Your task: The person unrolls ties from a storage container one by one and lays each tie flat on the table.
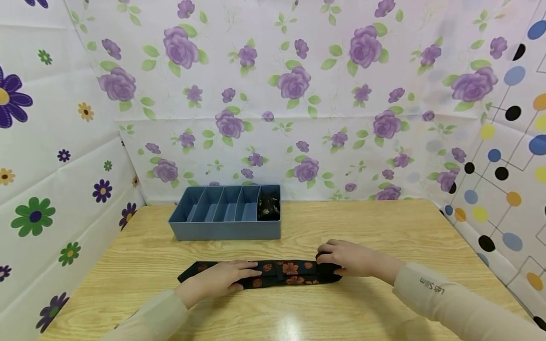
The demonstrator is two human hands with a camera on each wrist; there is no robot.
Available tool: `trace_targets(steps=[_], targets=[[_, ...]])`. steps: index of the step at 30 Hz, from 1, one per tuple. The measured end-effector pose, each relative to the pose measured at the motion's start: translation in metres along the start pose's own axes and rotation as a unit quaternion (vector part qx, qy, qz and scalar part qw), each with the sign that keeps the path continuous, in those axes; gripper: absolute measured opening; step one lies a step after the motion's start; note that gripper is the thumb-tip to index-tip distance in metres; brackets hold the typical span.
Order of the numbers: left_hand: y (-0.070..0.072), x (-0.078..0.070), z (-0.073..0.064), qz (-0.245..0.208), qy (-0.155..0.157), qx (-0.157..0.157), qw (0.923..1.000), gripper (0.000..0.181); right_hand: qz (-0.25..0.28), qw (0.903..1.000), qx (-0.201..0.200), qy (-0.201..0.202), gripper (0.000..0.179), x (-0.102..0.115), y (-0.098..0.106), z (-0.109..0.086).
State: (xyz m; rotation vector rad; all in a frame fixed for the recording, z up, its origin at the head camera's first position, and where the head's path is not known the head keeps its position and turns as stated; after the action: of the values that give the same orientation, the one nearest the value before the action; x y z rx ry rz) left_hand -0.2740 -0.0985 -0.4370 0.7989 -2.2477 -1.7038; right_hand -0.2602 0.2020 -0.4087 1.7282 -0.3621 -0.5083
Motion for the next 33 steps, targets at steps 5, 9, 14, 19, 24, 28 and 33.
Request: trace_targets(steps=[5,9,14,19,24,28,33], targets=[[0.006,-0.006,0.005,0.022,0.016,0.004,0.9996,0.052,0.003,1.0000,0.005,0.001,0.041,0.001,0.000,0.000],[0.009,-0.013,0.012,0.071,0.032,0.013,0.9969,0.053,0.020,0.9996,0.018,-0.007,0.042,0.000,-0.001,-0.001],[0.013,-0.023,0.020,0.094,0.016,0.003,0.9954,0.054,0.035,0.9992,0.016,-0.008,0.038,0.000,0.000,-0.001],[0.015,-0.035,0.030,0.085,-0.013,-0.010,0.9963,0.057,0.025,0.9997,-0.004,0.003,0.032,0.002,0.002,-0.001],[0.012,-0.044,0.043,0.108,-0.016,0.015,0.9939,0.059,0.014,0.9997,-0.018,0.011,0.027,0.003,0.004,-0.001],[0.007,-0.047,0.049,0.100,-0.001,0.048,0.9938,0.061,0.008,0.9996,-0.024,0.013,0.025,0.003,0.004,-0.002],[0.006,-0.049,0.051,0.074,0.014,0.053,0.9957,0.061,0.003,0.9994,-0.030,0.015,0.023,0.003,0.004,-0.003]])
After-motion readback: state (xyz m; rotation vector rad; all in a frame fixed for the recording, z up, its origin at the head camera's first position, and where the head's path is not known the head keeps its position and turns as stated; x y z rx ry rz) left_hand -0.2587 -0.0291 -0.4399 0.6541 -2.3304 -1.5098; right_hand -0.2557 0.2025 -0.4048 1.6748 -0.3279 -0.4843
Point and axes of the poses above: each hand's wrist, its own z-axis towards the middle knuckle, its own y-axis out of the back of the hand, x = y × z, the point moved 4 cm from there along z, towards the middle knuckle, and after that the axes turned 9 degrees about x, right-handed, at the moved point
